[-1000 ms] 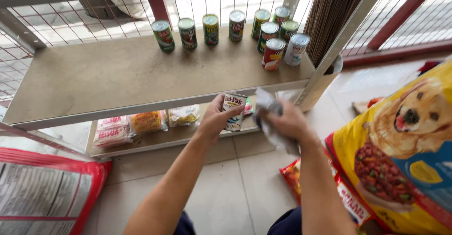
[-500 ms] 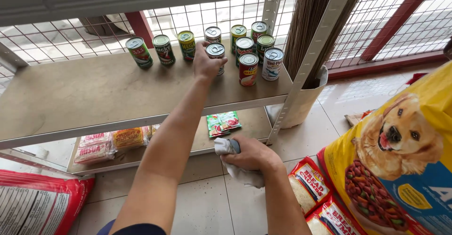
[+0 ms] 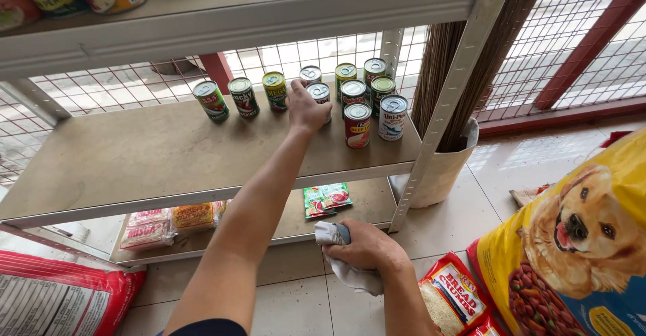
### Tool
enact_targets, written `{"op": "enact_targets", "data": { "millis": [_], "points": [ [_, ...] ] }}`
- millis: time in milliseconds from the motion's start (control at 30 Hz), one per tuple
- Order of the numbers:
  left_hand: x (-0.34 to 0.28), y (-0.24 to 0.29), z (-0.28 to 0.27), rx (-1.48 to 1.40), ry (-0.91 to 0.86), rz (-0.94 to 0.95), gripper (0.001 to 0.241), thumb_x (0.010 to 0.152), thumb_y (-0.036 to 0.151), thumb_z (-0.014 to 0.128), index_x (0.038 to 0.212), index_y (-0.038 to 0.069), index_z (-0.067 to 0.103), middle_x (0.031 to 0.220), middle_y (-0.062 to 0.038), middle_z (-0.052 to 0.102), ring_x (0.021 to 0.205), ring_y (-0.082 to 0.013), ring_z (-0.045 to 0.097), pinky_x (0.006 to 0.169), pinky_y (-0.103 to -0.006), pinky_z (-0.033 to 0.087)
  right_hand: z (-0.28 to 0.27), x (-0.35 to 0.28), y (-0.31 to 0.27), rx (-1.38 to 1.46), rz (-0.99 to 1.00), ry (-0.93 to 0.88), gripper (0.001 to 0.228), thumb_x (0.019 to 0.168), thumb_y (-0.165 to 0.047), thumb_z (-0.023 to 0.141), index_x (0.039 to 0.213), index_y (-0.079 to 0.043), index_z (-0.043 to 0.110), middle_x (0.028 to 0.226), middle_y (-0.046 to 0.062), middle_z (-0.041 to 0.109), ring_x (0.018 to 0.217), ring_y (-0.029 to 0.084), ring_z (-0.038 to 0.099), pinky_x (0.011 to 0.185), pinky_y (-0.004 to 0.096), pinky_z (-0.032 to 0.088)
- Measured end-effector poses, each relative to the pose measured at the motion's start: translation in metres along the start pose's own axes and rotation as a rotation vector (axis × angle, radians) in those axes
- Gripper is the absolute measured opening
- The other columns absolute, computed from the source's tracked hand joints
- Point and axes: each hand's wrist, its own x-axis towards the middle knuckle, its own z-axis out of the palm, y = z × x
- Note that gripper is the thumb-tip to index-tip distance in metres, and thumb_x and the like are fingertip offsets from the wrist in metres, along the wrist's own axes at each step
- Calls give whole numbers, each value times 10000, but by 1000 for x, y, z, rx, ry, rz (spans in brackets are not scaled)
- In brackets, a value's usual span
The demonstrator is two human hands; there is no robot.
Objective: Wiping canned goods with a cloth and organizing them on a display shelf.
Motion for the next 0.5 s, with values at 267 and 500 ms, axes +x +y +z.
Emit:
{"op": "enact_targets", "data": {
  "millis": [267, 500],
  "points": [
    [-74, 181, -166, 89, 142, 1201, 228, 764, 48, 722, 966, 65, 616, 987, -78, 590, 964, -273, 558, 858, -408, 440, 4, -1, -17, -10, -58, -22, 523, 798, -511, 741, 1208, -204, 640, 1069, 12, 774, 887, 200, 728, 821, 329, 576],
    [70, 236, -196, 618, 385, 1084, 248, 819, 208, 715, 1015, 68, 661, 1034, -108, 606, 1021, -266, 509, 805, -420, 471, 23, 13, -19, -88, -103, -84, 490, 794, -496, 757, 1176, -213, 640, 1066, -5, 749, 923, 183, 703, 852, 296, 557]
  ]
}}
